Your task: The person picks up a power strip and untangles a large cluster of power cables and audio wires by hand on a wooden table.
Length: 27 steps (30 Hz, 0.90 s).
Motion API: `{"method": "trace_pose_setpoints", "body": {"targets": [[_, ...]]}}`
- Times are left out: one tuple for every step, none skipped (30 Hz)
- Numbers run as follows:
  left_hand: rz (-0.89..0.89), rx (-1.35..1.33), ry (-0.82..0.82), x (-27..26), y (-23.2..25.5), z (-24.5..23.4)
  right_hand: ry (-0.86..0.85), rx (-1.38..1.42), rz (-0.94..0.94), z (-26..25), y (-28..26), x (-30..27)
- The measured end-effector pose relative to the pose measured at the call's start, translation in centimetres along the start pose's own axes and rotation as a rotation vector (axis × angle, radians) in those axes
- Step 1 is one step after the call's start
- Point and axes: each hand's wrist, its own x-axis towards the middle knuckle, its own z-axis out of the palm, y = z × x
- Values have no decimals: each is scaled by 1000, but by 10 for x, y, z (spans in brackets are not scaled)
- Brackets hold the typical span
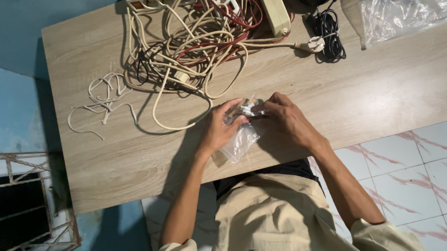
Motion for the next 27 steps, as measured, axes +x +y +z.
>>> {"method": "trace_pose_setpoints", "body": {"targets": [[-9, 46, 7, 0, 4, 0, 3, -21, 6, 2, 1, 0], [-17, 93, 14, -1, 9, -1, 6, -42, 12, 5, 0, -1], [-26, 140, 22, -2, 13, -1, 9, -62, 18, 6, 0, -1], [38, 200, 30, -3, 15, -1, 4, -47, 26, 6, 0, -1], [103, 262, 39, -4, 16, -3, -1, -32, 32, 5, -1, 0], [168, 323, 48, -5, 15, -4, -7, -17, 39, 4, -3, 1], [128, 291, 37, -4, 11, -6, -30, -18, 42, 1, -4, 3], [87, 258, 26, -3, 7, -7, -54, -20, 45, -3, -5, 3], [46, 224, 16, -4, 3, -7, -80, -22, 49, -5, -7, 4], [40, 198, 24, -5, -1, -7, -97, -33, 46, -7, -8, 5], [35, 171, 32, -5, -4, -6, -113, -45, 41, -9, -8, 6], [31, 145, 40, -6, -5, -4, -129, -58, 37, -10, -9, 6], [92, 161, 76, -6, -4, -2, -128, -49, 56, -10, -9, 5], [153, 176, 112, -8, -2, 0, -128, -41, 76, -10, -8, 4], [214, 193, 148, -10, 2, 2, -127, -32, 95, -9, -7, 2], [242, 305, 154, -13, 7, 2, -124, 40, 97, -10, -5, -1], [270, 420, 161, -16, 14, 1, -120, 112, 97, -11, -2, -3], [298, 535, 168, -19, 20, 0, -116, 184, 97, -12, 1, -4], [287, 574, 165, -21, 26, 1, -91, 174, 93, -12, 4, -6], [275, 612, 161, -23, 31, 2, -67, 163, 88, -11, 7, -7], [263, 652, 159, -24, 36, 3, -43, 153, 83, -10, 8, -8], [268, 645, 158, -24, 41, 4, -29, 220, 98, -9, 7, -8], [274, 640, 157, -24, 44, 6, -16, 288, 112, -8, 5, -7], [281, 634, 156, -23, 46, 8, -2, 355, 126, -7, 1, -5], [270, 623, 159, -23, 46, 10, -21, 228, 113, -8, -3, -3], [259, 612, 162, -23, 45, 11, -39, 101, 99, -9, -7, -1], [249, 600, 165, -23, 43, 12, -57, -27, 85, -11, -12, 1]]}}
